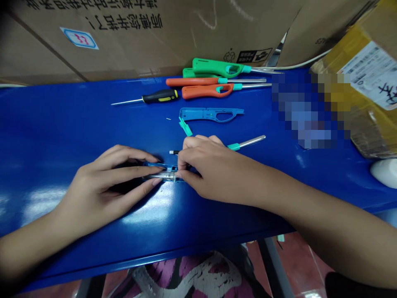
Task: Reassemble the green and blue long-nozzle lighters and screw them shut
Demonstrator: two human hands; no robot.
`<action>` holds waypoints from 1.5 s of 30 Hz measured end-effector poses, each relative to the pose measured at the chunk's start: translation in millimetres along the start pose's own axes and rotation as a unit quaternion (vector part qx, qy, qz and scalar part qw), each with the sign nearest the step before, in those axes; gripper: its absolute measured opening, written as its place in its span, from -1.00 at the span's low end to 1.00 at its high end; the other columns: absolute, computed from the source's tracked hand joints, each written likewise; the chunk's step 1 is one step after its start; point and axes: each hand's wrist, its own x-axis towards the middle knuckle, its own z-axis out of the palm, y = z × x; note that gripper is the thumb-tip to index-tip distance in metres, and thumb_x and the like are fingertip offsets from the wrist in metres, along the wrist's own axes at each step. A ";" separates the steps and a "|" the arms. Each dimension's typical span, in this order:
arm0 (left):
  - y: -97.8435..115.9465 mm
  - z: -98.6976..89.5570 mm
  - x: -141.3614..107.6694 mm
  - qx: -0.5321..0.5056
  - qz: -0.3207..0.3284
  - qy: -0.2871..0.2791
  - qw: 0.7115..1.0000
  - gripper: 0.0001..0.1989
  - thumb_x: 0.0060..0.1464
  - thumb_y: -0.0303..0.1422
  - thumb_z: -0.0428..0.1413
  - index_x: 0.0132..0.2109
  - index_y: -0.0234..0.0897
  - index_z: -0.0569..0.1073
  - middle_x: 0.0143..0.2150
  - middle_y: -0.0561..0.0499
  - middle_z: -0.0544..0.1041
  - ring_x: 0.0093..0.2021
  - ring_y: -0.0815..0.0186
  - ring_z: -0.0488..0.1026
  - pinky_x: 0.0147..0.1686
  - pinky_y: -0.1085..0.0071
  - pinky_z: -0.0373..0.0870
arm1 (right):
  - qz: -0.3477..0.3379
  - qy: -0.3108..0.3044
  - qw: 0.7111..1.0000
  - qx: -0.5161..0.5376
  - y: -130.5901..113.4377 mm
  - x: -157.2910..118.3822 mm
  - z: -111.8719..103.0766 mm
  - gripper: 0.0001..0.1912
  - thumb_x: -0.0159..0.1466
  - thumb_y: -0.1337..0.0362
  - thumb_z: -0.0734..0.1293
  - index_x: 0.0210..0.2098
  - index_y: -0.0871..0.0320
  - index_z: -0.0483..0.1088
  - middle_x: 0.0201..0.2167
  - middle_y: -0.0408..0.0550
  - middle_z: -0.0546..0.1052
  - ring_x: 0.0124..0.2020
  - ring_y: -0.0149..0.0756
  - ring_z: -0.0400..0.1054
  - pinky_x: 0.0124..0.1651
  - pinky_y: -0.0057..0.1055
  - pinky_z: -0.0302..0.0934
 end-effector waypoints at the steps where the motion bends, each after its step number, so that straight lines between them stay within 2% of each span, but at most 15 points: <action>1: 0.2 0.2 -0.3 -0.004 -0.002 0.000 1.000 -0.79 0.18 -0.46 0.25 -0.04 -0.22 0.63 -0.05 -0.07 0.59 -0.06 0.22 0.51 -0.05 0.25 0.46 | 0.002 0.001 1.000 -0.002 0.1 0.2 1.0 -0.84 0.40 0.29 0.25 -0.27 0.11 0.46 -0.18 -0.06 0.48 -0.08 -0.23 0.33 0.05 -0.17 0.09; 11: 1.6 0.2 -0.3 -0.032 -0.006 0.004 0.999 -0.83 0.18 -0.49 0.25 -0.09 -0.25 0.65 -0.10 -0.07 0.63 -0.08 0.24 0.54 -0.05 0.28 0.49 | 0.020 0.007 1.000 0.003 -1.1 -0.1 4.1 -0.84 0.41 0.27 0.26 -0.27 0.10 0.47 -0.20 -0.11 0.47 -0.07 -0.26 0.33 0.05 -0.17 0.08; 16: 0.1 0.3 -2.9 -0.017 -0.028 0.002 0.999 -0.84 0.19 -0.40 0.27 -0.07 -0.19 0.65 -0.08 -0.05 0.62 -0.08 0.24 0.55 -0.06 0.29 0.49 | 0.027 0.001 1.000 0.002 -2.0 -0.3 2.9 -0.84 0.40 0.28 0.26 -0.27 0.09 0.47 -0.17 -0.10 0.48 -0.05 -0.24 0.34 0.07 -0.16 0.08; 20: -1.4 2.8 -4.7 -0.045 -0.056 0.013 0.997 -0.83 0.17 -0.35 0.29 -0.08 -0.24 0.64 -0.07 -0.04 0.61 -0.10 0.31 0.58 -0.04 0.41 0.51 | 0.036 -0.001 0.999 0.006 -2.7 -0.1 1.4 -0.84 0.40 0.28 0.26 -0.28 0.09 0.47 -0.18 -0.11 0.48 -0.03 -0.25 0.35 0.07 -0.17 0.09; 27: -2.8 4.0 -4.6 -0.057 -0.040 0.007 0.998 -0.85 0.18 -0.38 0.28 -0.10 -0.31 0.64 -0.08 -0.04 0.60 -0.09 0.40 0.57 -0.01 0.55 0.46 | 0.056 -0.002 0.998 0.006 -4.6 -2.8 -1.1 -0.85 0.39 0.30 0.27 -0.28 0.07 0.47 -0.19 -0.16 0.48 -0.07 -0.30 0.36 0.07 -0.19 0.10; 35: -1.9 5.8 -3.4 -0.071 -0.042 0.005 0.997 -0.84 0.19 -0.37 0.28 -0.10 -0.32 0.64 -0.10 -0.06 0.57 -0.11 0.39 0.55 -0.04 0.52 0.46 | 0.078 0.008 0.997 0.005 -4.2 -3.1 1.3 -0.89 0.35 0.27 0.31 -0.29 0.05 0.48 -0.18 -0.15 0.48 -0.08 -0.25 0.35 0.04 -0.20 0.14; 45: 0.0 5.3 -1.2 -0.065 -0.015 0.013 0.998 -0.84 0.19 -0.40 0.27 -0.10 -0.39 0.63 -0.11 -0.10 0.57 -0.09 0.37 0.54 -0.01 0.50 0.45 | 0.074 0.015 0.997 -0.003 -3.0 -4.6 1.2 -0.88 0.36 0.28 0.29 -0.31 0.03 0.45 -0.18 -0.16 0.48 -0.09 -0.26 0.35 0.02 -0.20 0.16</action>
